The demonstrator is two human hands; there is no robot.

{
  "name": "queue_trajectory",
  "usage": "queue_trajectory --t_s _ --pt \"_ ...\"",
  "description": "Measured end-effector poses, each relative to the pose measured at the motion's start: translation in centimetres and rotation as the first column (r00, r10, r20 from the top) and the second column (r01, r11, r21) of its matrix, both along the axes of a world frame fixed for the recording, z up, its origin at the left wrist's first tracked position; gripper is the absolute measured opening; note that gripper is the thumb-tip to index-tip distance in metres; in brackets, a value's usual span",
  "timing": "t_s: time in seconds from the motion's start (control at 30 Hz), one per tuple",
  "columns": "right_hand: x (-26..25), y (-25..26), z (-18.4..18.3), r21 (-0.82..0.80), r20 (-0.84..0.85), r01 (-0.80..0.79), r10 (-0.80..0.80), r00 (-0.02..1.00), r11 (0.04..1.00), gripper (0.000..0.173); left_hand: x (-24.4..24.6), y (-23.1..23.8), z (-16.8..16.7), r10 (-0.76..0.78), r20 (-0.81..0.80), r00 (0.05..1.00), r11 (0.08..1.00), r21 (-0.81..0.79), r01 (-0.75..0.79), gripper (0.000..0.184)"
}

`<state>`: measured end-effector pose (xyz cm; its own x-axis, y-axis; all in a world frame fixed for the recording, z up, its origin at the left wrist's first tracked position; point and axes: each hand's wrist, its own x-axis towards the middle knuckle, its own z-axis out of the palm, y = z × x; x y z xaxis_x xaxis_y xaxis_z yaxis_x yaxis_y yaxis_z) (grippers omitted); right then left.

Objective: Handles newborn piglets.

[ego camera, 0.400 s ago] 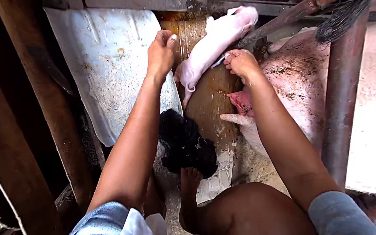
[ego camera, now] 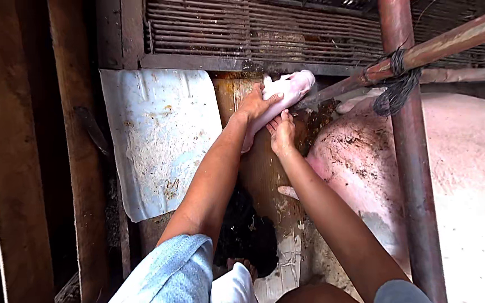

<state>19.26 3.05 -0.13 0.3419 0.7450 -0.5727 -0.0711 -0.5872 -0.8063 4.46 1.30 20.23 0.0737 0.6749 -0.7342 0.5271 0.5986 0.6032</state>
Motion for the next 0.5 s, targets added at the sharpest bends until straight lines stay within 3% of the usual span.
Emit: queue_trajectory --t_s 0.03,0.07,0.1,0.17,0.33,0.4,0.43,0.47,0.5 --pt "0.1 0.0 -0.1 0.026 -0.051 0.009 -0.008 0.999 1.0 0.053 1.2 0.8 -9.5 0.101 0.087 0.991 0.961 0.251 -0.12 0.06" --pt "0.1 -0.1 -0.2 0.054 -0.093 0.017 -0.012 0.996 0.998 0.054 2.3 2.6 -16.8 0.13 0.201 0.971 0.923 0.334 -0.192 0.073" --pt "0.2 -0.3 -0.1 0.074 -0.124 0.006 0.003 0.992 0.997 0.056 2.9 4.4 -20.6 0.122 0.281 0.952 0.939 0.28 -0.202 0.084" --pt "0.3 -0.5 -0.5 0.141 -0.173 -0.023 0.047 0.984 0.99 0.057 3.5 6.0 -22.4 0.127 0.347 0.929 0.963 0.18 -0.199 0.097" --pt "0.5 0.3 0.6 0.183 -0.268 0.007 0.043 0.963 0.983 0.054 4.1 5.8 -22.7 0.07 0.513 0.856 0.924 0.29 -0.25 0.103" --pt "0.7 1.0 1.0 0.2 -0.284 0.033 0.025 0.958 0.979 0.054 3.5 4.0 -20.3 0.014 0.533 0.846 0.876 0.402 -0.268 0.094" --pt "0.8 1.1 1.3 0.201 -0.289 0.041 0.019 0.957 0.979 0.054 2.8 2.2 -15.7 0.042 0.484 0.874 0.89 0.38 -0.253 0.084" --pt "0.9 1.1 1.6 0.2 -0.293 0.046 0.015 0.956 0.979 0.054 1.9 1.0 -8.3 0.113 0.362 0.925 0.959 0.203 -0.197 0.072" --pt "1.1 1.1 2.0 0.199 -0.3 0.036 0.026 0.954 0.979 0.055 1.4 1.7 -1.0 0.149 0.216 0.965 0.987 -0.1 -0.129 0.058"
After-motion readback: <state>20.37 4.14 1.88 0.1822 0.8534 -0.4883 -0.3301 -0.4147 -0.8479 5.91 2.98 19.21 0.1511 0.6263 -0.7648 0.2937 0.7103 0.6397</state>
